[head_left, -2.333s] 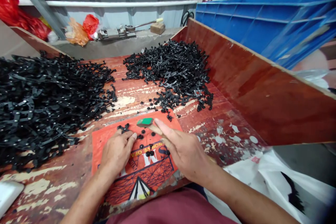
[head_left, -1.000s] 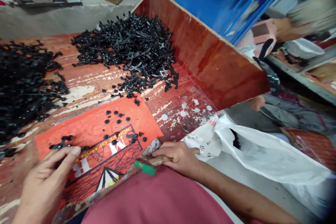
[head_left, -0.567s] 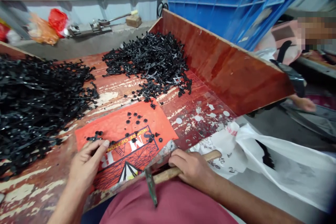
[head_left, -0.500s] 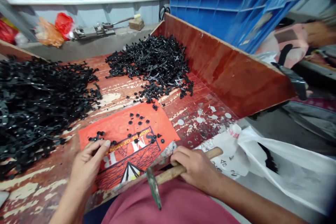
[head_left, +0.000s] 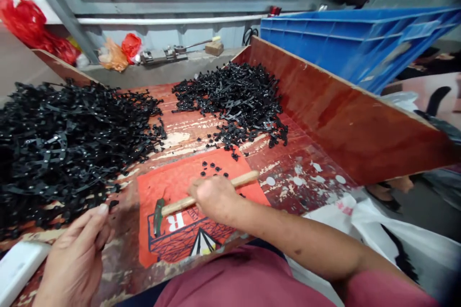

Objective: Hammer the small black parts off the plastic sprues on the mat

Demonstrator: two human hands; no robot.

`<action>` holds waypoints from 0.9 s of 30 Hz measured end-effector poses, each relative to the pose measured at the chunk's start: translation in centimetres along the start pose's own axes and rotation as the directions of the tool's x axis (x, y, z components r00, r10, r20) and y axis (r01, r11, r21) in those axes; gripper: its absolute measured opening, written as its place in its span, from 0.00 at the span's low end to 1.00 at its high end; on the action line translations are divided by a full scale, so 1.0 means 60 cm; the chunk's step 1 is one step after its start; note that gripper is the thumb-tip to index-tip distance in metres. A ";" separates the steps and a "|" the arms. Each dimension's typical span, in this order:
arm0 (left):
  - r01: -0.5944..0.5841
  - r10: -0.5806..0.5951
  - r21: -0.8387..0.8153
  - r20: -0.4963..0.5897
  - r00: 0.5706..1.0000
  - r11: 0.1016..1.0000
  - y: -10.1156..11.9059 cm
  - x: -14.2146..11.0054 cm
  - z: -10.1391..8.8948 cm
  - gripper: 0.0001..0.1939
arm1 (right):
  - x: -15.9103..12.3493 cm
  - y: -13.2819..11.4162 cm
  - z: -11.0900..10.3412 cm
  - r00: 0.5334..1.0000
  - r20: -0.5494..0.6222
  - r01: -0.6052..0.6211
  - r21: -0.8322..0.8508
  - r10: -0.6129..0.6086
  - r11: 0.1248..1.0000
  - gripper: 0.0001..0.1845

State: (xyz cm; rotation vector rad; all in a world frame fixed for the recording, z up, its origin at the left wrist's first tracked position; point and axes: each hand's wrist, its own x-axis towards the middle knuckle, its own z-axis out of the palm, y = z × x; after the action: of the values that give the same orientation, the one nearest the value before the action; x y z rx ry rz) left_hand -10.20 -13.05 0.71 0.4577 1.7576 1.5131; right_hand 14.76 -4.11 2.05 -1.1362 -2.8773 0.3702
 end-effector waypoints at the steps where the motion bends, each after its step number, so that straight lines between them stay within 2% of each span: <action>1: 0.013 -0.013 0.036 -0.009 1.000 0.999 -0.002 0.004 0.002 0.14 | -0.015 0.006 -0.001 1.000 -0.004 -0.005 0.010 0.005 1.000 0.12; 3: 0.003 -0.009 0.158 0.038 0.999 0.987 -0.006 0.010 0.017 0.16 | -0.047 0.023 -0.007 0.999 -0.038 -0.025 0.080 0.028 0.996 0.15; 5: -0.117 0.060 0.313 0.185 0.981 0.942 -0.011 0.016 0.040 0.15 | -0.079 0.044 -0.010 0.991 -0.091 -0.078 0.213 0.099 0.974 0.15; 8: -0.388 0.186 0.469 0.420 0.888 0.793 -0.018 0.023 0.079 0.16 | -0.122 0.077 -0.006 0.958 -0.166 -0.150 0.400 0.233 0.904 0.14; 11: -0.521 0.224 0.551 0.517 0.826 0.652 -0.025 0.026 0.114 0.19 | -0.157 0.102 0.005 0.913 -0.204 -0.217 0.493 0.354 0.843 0.13; 14: -0.541 0.187 0.571 0.561 0.806 0.618 -0.031 0.025 0.141 0.20 | -0.181 0.114 0.016 0.875 -0.211 -0.268 0.539 0.436 0.798 0.14; 16: -0.548 0.171 0.582 0.576 0.799 0.601 -0.037 0.024 0.153 0.21 | -0.190 0.116 0.023 0.867 -0.197 -0.281 0.564 0.457 0.777 0.13; 21: -0.595 0.160 0.662 0.597 0.786 0.456 -0.045 0.019 0.168 0.22 | -0.200 0.113 0.035 0.870 -0.141 -0.317 0.571 0.472 0.757 0.13; 25: -0.615 0.154 0.711 0.603 0.783 0.341 -0.045 0.012 0.170 0.22 | -0.198 0.104 0.031 0.884 -0.104 -0.323 0.570 0.456 0.755 0.07; 27: -0.615 0.160 0.719 0.599 0.785 0.324 -0.046 0.012 0.171 0.22 | -0.195 0.097 0.021 0.907 -0.104 -0.271 0.597 0.407 0.755 0.13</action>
State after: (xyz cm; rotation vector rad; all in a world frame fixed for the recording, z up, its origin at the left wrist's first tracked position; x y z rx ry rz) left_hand -2.61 -6.21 -2.23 1.7781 2.0217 0.4378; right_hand 27.09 -8.21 0.22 -1.4420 -2.1057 0.9663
